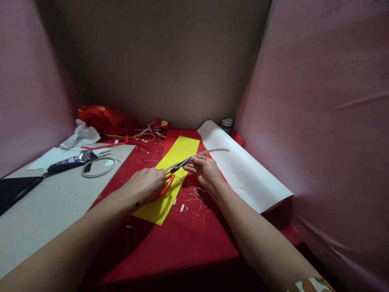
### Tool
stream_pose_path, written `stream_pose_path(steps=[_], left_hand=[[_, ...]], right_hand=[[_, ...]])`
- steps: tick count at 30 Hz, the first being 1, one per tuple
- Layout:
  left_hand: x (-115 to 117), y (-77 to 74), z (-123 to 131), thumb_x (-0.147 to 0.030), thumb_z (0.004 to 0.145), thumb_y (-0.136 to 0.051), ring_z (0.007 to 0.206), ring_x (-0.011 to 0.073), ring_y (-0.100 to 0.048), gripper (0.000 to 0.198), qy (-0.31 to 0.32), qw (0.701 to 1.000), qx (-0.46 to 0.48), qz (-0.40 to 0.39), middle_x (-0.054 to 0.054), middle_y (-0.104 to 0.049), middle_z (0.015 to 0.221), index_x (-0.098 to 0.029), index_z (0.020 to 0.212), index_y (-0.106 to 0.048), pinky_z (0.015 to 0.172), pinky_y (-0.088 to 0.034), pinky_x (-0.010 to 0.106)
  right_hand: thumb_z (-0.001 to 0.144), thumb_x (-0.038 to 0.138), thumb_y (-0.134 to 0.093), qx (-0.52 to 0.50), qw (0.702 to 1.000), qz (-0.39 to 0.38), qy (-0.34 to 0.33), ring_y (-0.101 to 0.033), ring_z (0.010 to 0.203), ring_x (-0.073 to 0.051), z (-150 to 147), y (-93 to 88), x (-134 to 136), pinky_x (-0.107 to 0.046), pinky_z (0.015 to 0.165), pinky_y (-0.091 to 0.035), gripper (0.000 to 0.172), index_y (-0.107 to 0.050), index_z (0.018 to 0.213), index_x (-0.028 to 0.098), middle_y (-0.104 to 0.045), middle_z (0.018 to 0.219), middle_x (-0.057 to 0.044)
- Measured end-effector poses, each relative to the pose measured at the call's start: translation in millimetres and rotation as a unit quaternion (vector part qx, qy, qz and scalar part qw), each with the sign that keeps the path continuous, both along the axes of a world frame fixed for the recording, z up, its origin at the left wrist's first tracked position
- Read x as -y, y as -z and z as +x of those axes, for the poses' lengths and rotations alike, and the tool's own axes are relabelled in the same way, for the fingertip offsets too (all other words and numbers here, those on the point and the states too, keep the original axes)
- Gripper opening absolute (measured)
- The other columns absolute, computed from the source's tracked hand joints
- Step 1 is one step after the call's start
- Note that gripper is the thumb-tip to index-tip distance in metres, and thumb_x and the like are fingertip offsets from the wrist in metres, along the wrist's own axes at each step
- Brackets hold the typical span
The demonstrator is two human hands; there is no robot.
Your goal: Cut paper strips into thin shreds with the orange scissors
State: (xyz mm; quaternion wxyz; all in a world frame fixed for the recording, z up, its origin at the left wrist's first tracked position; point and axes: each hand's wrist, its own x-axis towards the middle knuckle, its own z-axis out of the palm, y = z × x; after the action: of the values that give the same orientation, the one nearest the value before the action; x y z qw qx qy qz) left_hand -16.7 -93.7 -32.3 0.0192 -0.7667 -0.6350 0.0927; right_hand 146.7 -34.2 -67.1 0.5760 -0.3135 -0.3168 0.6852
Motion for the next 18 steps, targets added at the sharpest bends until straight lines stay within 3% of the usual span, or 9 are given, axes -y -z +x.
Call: stream_pose_path(steps=[8,14,18], left_hand=[[0,-5.6,0,-0.041,0.086,-0.02,0.077,0.0318,-0.063,0.049,-0.013,1.0,0.016,-0.02,0.019,-0.066,0.085,-0.015,0.089,-0.062,0.061,-0.046,0.039],[3,-10.2,3,-0.027,0.079,-0.036,0.074,0.0266,-0.064,0.032,-0.017,0.999,-0.005,-0.047,0.016,-0.067,0.085,-0.016,0.094,-0.062,0.061,-0.045,0.034],[4,-8.9,3,-0.023,0.079,-0.035,0.074,0.0281,-0.064,0.032,-0.005,0.999,-0.009,-0.04,0.017,-0.067,0.086,-0.015,0.097,-0.06,0.059,-0.046,0.036]], right_hand=[[0.076,0.003,-0.046,0.009,1.0,0.011,-0.017,-0.066,0.053,-0.019,1,-2.4,1,-0.031,0.056,-0.058,0.016,-0.054,0.066,0.012,-0.066,0.055,-0.009],[0.077,0.005,-0.047,0.008,0.999,0.027,-0.043,-0.066,0.051,-0.018,2,-3.9,2,-0.03,0.055,-0.058,0.015,-0.054,0.067,0.013,-0.066,0.056,-0.008],[0.079,0.007,-0.047,0.005,0.998,0.031,-0.061,-0.067,0.054,-0.018,2,-4.0,3,-0.029,0.055,-0.058,0.015,-0.054,0.067,0.012,-0.067,0.057,-0.008]])
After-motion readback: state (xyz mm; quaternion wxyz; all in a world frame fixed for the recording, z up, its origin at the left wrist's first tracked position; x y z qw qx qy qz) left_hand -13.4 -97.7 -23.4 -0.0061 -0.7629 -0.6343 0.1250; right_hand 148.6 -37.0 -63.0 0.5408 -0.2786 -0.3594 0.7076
